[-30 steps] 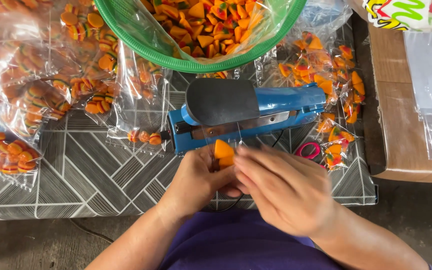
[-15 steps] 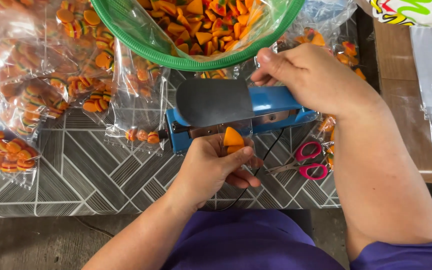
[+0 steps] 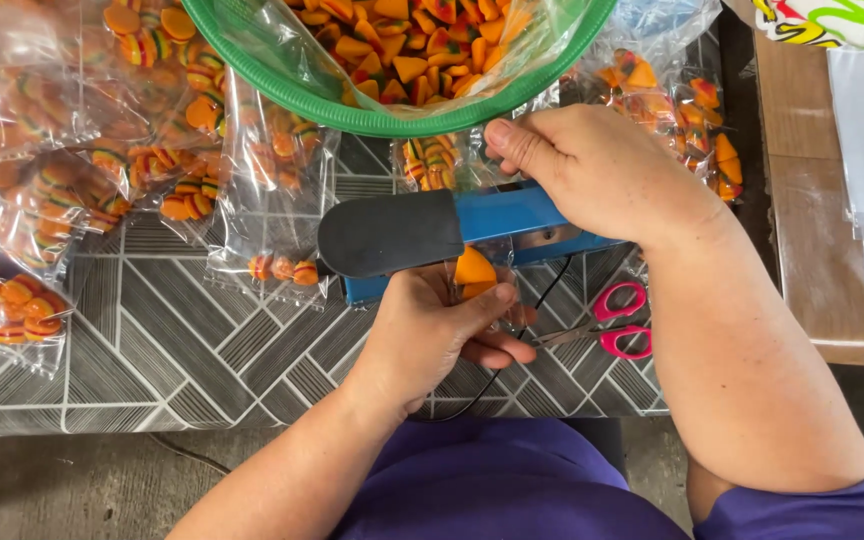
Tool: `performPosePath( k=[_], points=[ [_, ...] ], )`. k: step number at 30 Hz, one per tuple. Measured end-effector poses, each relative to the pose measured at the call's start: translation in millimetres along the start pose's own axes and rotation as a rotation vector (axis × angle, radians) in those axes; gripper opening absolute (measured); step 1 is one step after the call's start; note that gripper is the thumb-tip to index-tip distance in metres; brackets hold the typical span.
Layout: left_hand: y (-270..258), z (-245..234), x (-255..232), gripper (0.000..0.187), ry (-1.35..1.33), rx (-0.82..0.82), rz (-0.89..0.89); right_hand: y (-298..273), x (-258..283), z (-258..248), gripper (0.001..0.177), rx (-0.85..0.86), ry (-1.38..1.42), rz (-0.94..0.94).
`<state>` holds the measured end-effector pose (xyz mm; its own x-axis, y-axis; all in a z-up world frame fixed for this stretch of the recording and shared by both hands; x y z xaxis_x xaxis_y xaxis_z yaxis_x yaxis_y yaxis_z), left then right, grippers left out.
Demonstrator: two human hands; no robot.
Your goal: Sealing small plastic bags filled with snacks using a manual heat sealer at a packaging station.
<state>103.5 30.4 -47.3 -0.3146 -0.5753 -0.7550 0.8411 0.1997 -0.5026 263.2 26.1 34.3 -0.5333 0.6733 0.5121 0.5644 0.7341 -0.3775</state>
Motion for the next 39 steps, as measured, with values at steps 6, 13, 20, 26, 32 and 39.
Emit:
performPosePath(
  k=[6, 13, 20, 26, 32, 39],
  points=[
    [-0.5, 0.2, -1.6, 0.019, -0.002, -0.013, -0.02, -2.0, 0.0, 2.5, 0.059, 0.013, -0.096, 0.086],
    [-1.0, -0.3, 3.1, 0.023, -0.006, -0.022, 0.016, 0.9, -2.1, 5.4, 0.049, -0.033, -0.103, 0.101],
    [-1.1, -2.9, 20.3, 0.03, 0.005, -0.013, -0.074, 7.1, -1.6, 12.1, 0.041, -0.024, -0.168, -0.01],
    [0.5, -4.5, 21.6, 0.03, 0.012, -0.018, -0.079, 8.9, -5.8, 12.8, 0.038, -0.013, -0.146, -0.001],
    [2.7, -7.2, 20.6, 0.028, 0.077, -0.022, -0.067, 12.3, -8.4, 14.0, 0.037, -0.021, -0.174, -0.038],
    [4.3, -6.9, 18.8, 0.029, 0.108, -0.002, -0.065, 15.2, -12.0, 14.2, 0.038, -0.041, -0.206, -0.041]
  ],
)
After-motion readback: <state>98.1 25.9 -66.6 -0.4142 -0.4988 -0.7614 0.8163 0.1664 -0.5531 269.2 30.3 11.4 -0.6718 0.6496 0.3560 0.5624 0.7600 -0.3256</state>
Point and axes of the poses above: each hand's wrist, its own y-axis towards the middle knuckle, its own z-axis out of the palm, x = y × z, the point moved 9 cm from there along y, towards the middle knuckle, and after that the axes turned 8 degrees about y, right-handed, at the moved point
